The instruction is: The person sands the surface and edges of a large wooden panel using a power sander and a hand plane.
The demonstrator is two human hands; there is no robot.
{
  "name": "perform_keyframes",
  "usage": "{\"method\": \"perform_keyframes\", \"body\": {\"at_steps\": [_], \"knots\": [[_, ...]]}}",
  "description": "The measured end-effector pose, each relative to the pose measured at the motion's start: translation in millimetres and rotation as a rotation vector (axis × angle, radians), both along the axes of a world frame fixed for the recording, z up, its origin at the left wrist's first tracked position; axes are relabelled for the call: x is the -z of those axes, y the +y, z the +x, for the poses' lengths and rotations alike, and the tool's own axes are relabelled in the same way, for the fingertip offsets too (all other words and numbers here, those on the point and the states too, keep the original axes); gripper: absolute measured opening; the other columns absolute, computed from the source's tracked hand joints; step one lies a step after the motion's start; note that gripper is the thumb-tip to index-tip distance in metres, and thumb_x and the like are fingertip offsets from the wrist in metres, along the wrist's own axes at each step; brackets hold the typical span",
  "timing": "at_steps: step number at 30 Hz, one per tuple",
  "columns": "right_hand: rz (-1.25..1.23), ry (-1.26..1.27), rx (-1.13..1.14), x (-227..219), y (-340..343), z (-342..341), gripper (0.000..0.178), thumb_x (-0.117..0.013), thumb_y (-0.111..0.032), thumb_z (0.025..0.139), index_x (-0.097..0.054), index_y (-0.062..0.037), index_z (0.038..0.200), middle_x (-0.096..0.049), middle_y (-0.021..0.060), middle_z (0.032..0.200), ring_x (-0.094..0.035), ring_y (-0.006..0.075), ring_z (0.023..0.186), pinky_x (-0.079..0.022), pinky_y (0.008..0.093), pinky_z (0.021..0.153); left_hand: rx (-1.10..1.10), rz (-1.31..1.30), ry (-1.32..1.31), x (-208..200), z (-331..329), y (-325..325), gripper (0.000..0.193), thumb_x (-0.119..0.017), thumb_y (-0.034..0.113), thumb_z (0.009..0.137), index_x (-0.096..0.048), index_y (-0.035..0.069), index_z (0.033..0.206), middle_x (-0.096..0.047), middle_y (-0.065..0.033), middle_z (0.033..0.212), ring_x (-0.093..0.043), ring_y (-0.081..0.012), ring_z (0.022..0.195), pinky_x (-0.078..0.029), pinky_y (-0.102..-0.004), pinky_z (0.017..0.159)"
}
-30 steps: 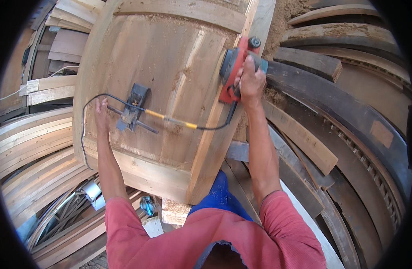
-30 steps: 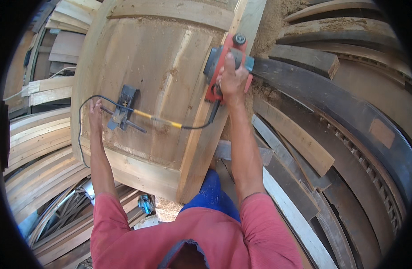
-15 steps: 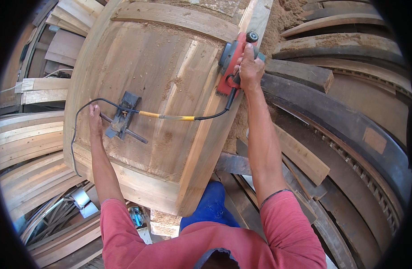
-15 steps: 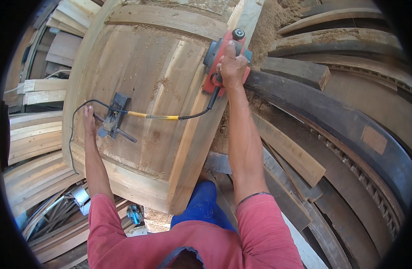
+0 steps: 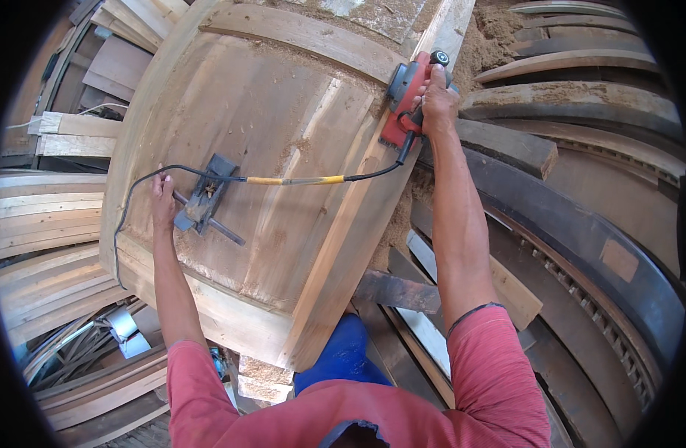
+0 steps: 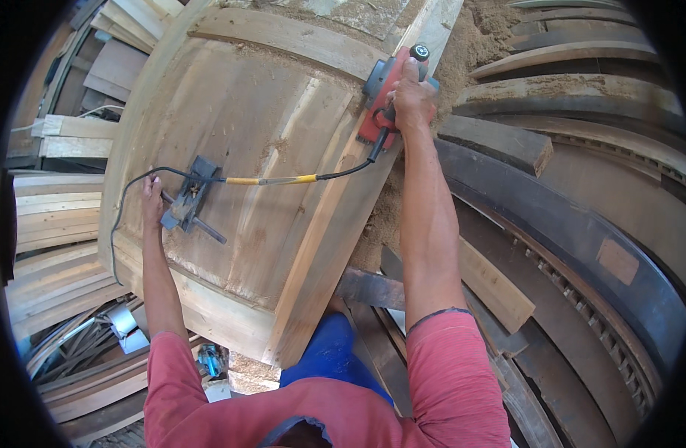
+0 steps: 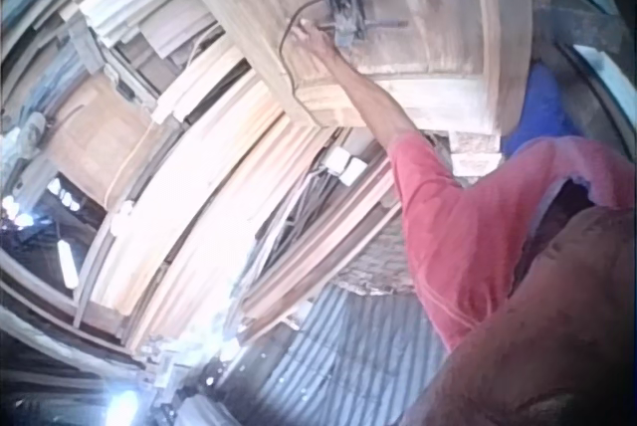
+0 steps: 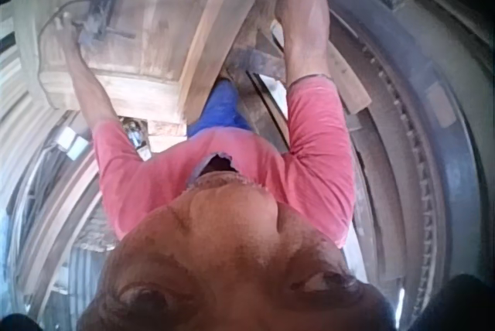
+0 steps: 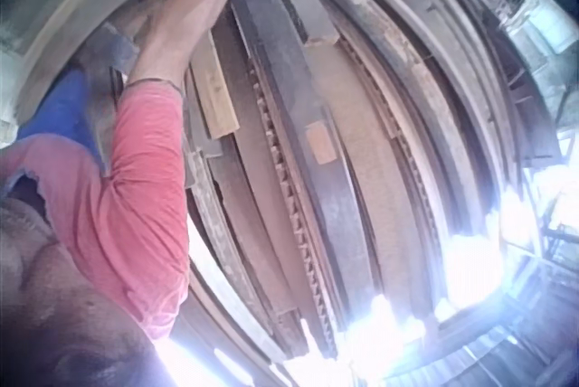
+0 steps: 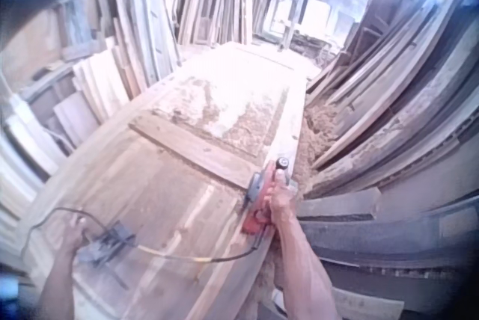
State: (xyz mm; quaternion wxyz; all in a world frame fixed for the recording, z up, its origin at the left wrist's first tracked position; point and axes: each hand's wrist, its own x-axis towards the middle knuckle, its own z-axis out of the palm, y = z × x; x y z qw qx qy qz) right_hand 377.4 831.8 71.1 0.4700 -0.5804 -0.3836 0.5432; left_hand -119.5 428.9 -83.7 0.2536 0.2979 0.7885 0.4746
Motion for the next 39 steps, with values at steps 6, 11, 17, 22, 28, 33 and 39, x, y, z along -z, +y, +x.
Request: {"method": "perform_keyframes", "body": {"at_steps": [6, 11, 17, 22, 28, 33, 39], "knots": [[0.010, -0.002, -0.001, 1.0, 32.7, 5.3, 0.040, -0.066, -0.047, 0.101, -0.063, -0.0077, 0.094, -0.057, 0.0033, 0.066, -0.056, 0.0158, 0.048, -0.047, 0.0315, 0.044, -0.022, -0.071, 0.036, -19.0, 6.3, 0.0, 0.057, -0.051, 0.031, 0.109, -0.045, -0.004, 0.153, -0.056, -0.0142, 0.146, -0.049, -0.0218, 0.137, -0.035, -0.0328, 0.116], [0.052, 0.072, -0.020, 1.8, 69.9, 5.8, 0.038, -0.065, -0.045, 0.102, -0.066, -0.0068, 0.100, -0.054, 0.0012, 0.067, -0.053, 0.0139, 0.048, -0.046, 0.0313, 0.044, -0.035, -0.064, 0.041, -30.2, 16.9, 2.9, 0.051, -0.050, 0.026, 0.109, -0.048, 0.000, 0.154, -0.056, -0.0125, 0.140, -0.049, -0.0226, 0.133, -0.035, -0.0335, 0.115], [0.037, 0.057, -0.025, -4.5, 126.4, 8.5, 0.035, -0.060, -0.041, 0.104, -0.064, -0.0062, 0.100, -0.052, 0.0006, 0.067, -0.051, 0.0120, 0.047, -0.046, 0.0303, 0.043, 0.020, -0.168, 0.180, -47.9, 28.7, 7.0, 0.047, -0.047, 0.029, 0.110, -0.059, 0.000, 0.145, -0.058, -0.0137, 0.139, -0.046, -0.0267, 0.139, -0.031, -0.0364, 0.119], [0.008, 0.061, -0.106, -3.6, 181.2, 3.1, 0.035, -0.053, -0.041, 0.107, -0.060, -0.0076, 0.103, -0.050, -0.0012, 0.068, -0.047, 0.0099, 0.050, -0.045, 0.0280, 0.044, 0.029, -0.141, 0.112, -41.8, 17.6, -12.1, 0.044, -0.049, 0.027, 0.109, -0.064, 0.001, 0.140, -0.057, -0.0116, 0.139, -0.045, -0.0248, 0.138, -0.031, -0.0366, 0.119], [0.037, -0.025, -0.133, -20.8, 254.9, 15.5, 0.038, -0.044, -0.048, 0.110, -0.057, -0.0136, 0.102, -0.047, -0.0054, 0.069, -0.043, 0.0057, 0.052, -0.042, 0.0211, 0.045, 0.007, -0.033, -0.006, -55.1, 35.0, 8.8, 0.050, -0.057, 0.034, 0.103, -0.065, 0.002, 0.141, -0.055, -0.0112, 0.140, -0.047, -0.0239, 0.135, -0.032, -0.0368, 0.117], [0.064, 0.017, -0.174, -12.3, 245.5, -17.7, 0.036, -0.047, -0.047, 0.109, -0.057, -0.0133, 0.100, -0.045, -0.0056, 0.067, -0.042, 0.0053, 0.050, -0.039, 0.0206, 0.043, -0.024, 0.066, 0.007, -55.3, 22.4, -14.9, 0.064, -0.058, 0.042, 0.101, -0.055, 0.002, 0.150, -0.054, -0.0125, 0.144, -0.050, -0.0250, 0.131, -0.034, -0.0377, 0.115], [-0.102, 0.031, -0.267, -21.0, 224.0, 23.4, 0.037, -0.040, -0.048, 0.110, -0.055, -0.0133, 0.110, -0.049, -0.0035, 0.079, -0.042, 0.0046, 0.054, -0.041, 0.0207, 0.045, -0.138, -0.092, -0.054, -62.8, 33.1, 17.2, 0.067, -0.045, 0.052, 0.107, -0.048, 0.007, 0.156, -0.058, -0.0155, 0.142, -0.050, -0.0233, 0.131, -0.034, -0.0360, 0.113]]}}
